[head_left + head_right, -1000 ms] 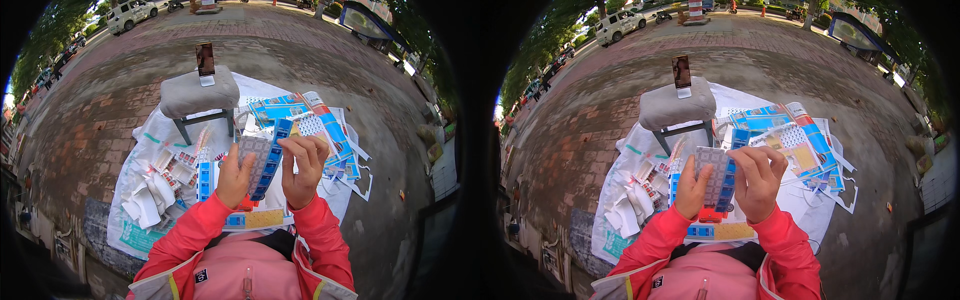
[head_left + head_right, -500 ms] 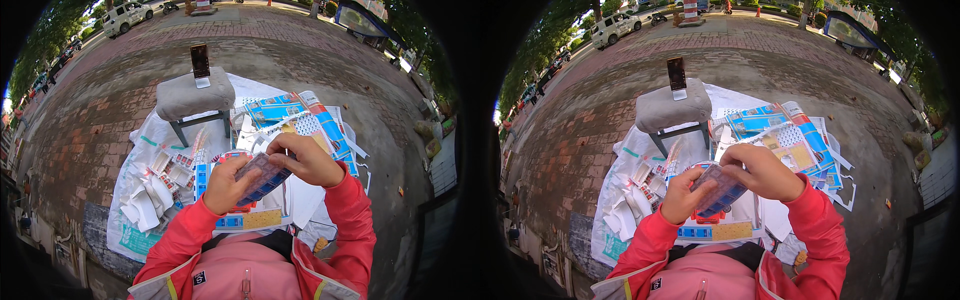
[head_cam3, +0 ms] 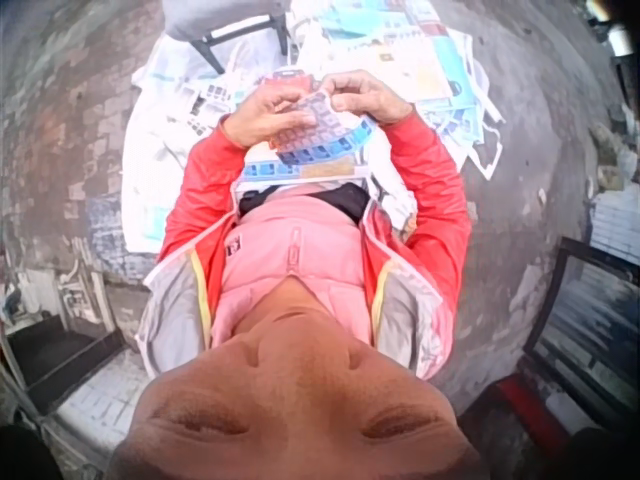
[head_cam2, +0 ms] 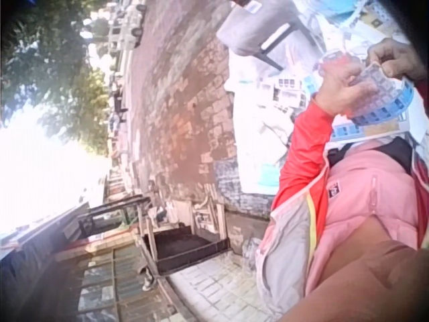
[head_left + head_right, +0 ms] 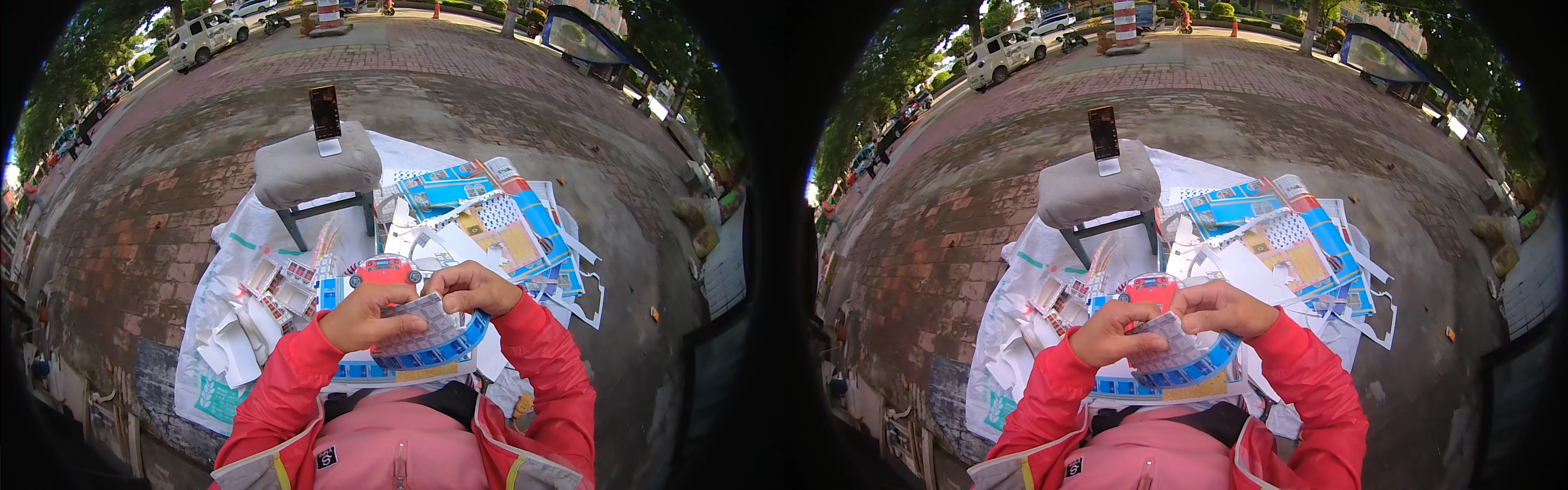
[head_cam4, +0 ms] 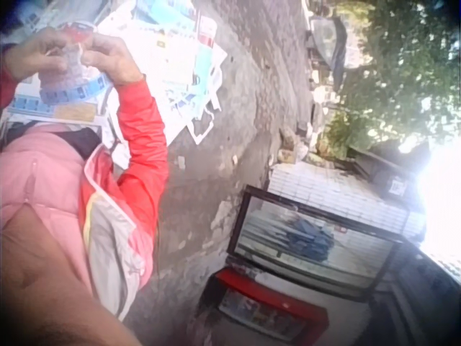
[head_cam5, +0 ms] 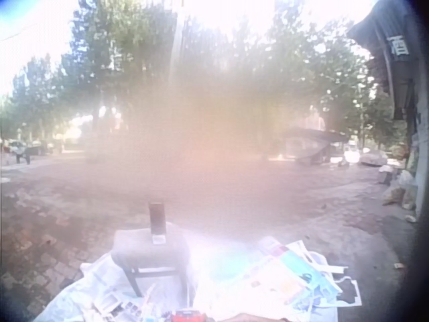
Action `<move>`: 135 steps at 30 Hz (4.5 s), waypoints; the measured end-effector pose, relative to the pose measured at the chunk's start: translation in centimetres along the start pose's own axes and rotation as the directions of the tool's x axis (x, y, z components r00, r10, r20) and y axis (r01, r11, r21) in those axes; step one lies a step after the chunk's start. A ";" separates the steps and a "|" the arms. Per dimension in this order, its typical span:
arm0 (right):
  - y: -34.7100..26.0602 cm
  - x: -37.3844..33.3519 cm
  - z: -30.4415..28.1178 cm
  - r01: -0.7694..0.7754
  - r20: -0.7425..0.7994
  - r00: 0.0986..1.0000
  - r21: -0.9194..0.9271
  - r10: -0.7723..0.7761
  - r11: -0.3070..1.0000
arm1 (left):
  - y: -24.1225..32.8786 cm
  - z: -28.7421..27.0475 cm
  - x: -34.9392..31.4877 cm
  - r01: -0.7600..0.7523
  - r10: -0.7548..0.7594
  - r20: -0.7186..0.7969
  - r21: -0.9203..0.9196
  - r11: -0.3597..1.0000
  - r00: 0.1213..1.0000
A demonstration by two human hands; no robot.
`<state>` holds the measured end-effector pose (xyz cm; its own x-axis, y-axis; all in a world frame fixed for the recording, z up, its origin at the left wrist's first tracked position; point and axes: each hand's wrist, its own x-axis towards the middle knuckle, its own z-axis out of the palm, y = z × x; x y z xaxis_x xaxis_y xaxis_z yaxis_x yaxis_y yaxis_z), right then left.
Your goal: The person sits on the ground and assembles a paper model by folding and interlocking pre-cut pieces. They handle multiple sheets, fold along perforated lines, and connect components to form a three-dimensional structure.
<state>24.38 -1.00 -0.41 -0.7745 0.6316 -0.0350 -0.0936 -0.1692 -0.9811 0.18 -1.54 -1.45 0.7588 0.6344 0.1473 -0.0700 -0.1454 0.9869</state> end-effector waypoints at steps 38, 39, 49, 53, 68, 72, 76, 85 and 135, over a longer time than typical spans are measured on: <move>-0.7 -0.3 5.1 -0.050 -0.252 0.630 -0.957 -0.735 0.285 | -0.3 2.9 1.0 -0.104 0.298 -0.459 0.400 0.910 0.837; -0.8 -0.3 5.0 -0.042 -0.245 0.633 -0.958 -0.735 0.283 | -0.3 2.9 1.0 -0.109 0.305 -0.452 0.409 0.906 0.838; -2.0 -0.6 4.5 -0.280 -0.258 0.403 -0.948 -0.878 0.150 | -1.9 2.2 1.7 -0.047 0.049 -0.557 0.017 0.999 0.829; -0.9 -0.6 4.3 -0.160 -0.342 0.247 -0.937 -0.907 0.310 | -2.3 1.8 1.8 -0.121 0.047 -0.592 -0.086 0.989 0.805; 1.5 1.4 4.5 -0.073 -0.417 0.219 -0.909 -0.882 0.411 | -2.4 2.3 1.8 -0.142 0.068 -0.620 -0.071 0.987 0.782; 2.2 1.8 4.5 0.449 -0.733 0.566 -0.109 -0.377 0.887 | -2.5 2.8 2.0 -0.183 0.084 -0.634 -0.092 0.979 0.769; 2.9 1.8 4.7 0.289 -0.721 0.609 -0.184 -0.329 0.939 | -2.6 3.0 2.1 -0.208 0.088 -0.606 -0.130 0.969 0.790; 3.9 1.9 5.1 0.275 -0.676 0.546 -0.413 -0.495 0.868 | -2.3 2.2 1.7 -0.236 0.112 -0.599 -0.133 0.962 0.793; 3.7 1.7 4.3 0.394 -0.760 0.574 -0.069 -0.305 0.916 | -3.0 1.3 2.0 -0.174 0.034 -0.467 -0.259 0.950 0.883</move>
<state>20.03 -3.77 -3.26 0.0598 0.9892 0.1341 -0.3477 0.1465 -0.9261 2.73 -0.83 -4.23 0.3654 0.9103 0.1947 -0.3659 -0.0518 0.9292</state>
